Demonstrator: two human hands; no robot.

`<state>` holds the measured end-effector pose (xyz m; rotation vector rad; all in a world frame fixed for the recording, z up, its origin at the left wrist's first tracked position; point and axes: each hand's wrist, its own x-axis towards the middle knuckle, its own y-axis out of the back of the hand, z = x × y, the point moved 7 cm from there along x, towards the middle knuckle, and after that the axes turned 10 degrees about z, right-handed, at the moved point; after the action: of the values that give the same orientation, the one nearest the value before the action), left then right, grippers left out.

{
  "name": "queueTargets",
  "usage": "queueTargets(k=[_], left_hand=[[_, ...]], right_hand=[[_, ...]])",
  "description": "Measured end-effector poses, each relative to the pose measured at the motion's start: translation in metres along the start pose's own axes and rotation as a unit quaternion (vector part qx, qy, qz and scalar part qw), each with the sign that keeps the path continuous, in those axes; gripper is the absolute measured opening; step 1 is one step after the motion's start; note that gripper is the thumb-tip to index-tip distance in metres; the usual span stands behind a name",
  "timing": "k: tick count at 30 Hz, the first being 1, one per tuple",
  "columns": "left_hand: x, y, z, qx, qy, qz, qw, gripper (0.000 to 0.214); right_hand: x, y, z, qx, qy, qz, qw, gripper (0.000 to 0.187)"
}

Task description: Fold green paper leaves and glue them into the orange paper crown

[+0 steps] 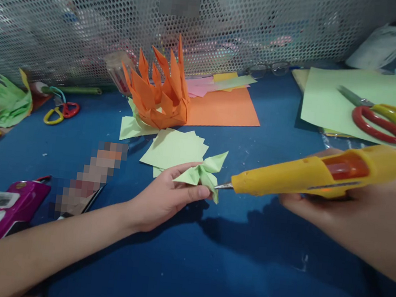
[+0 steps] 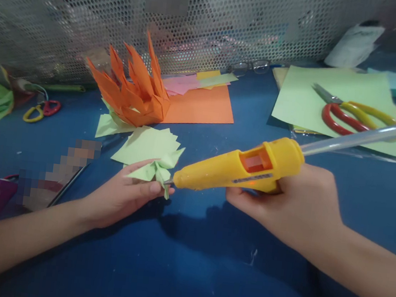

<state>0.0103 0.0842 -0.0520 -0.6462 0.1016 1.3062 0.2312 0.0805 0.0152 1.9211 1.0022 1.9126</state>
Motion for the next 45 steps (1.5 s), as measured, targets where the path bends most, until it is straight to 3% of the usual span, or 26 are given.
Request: queueTargets(k=[3, 6, 14, 17, 24, 32, 39, 45], left_hand=[[0.002, 0.0, -0.001, 0.01, -0.007, -0.011, 1.0, 0.026], [0.003, -0.001, -0.001, 0.003, -0.009, -0.019, 1.0, 0.025], [-0.002, 0.0, -0.001, 0.043, -0.003, -0.017, 0.999, 0.032], [-0.002, -0.001, 0.0, 0.028, -0.015, -0.025, 0.999, 0.027], [-0.002, -0.006, 0.003, 0.023, -0.009, -0.031, 0.999, 0.019], [0.0, -0.005, 0.0, 0.028, 0.005, -0.035, 0.999, 0.024], [0.001, -0.003, -0.002, 0.035, 0.013, -0.017, 0.999, 0.026], [0.001, -0.005, -0.001, 0.033, 0.014, -0.022, 0.999, 0.025]], right_hand=[[0.001, 0.006, -0.009, 0.005, 0.074, 0.03, 0.997, 0.037], [0.002, 0.009, -0.01, 0.015, 0.085, 0.033, 0.996, 0.038], [-0.001, 0.006, -0.008, -0.012, 0.097, 0.027, 0.995, 0.036], [-0.002, 0.007, -0.006, -0.019, 0.101, 0.042, 0.994, 0.038], [0.001, 0.007, -0.006, -0.002, 0.076, 0.012, 0.997, 0.033], [0.002, 0.008, -0.015, 0.016, 0.098, 0.029, 0.995, 0.052], [-0.004, 0.005, -0.002, -0.014, 0.076, 0.01, 0.997, 0.044], [-0.001, 0.004, -0.006, -0.019, 0.097, 0.008, 0.995, 0.042]])
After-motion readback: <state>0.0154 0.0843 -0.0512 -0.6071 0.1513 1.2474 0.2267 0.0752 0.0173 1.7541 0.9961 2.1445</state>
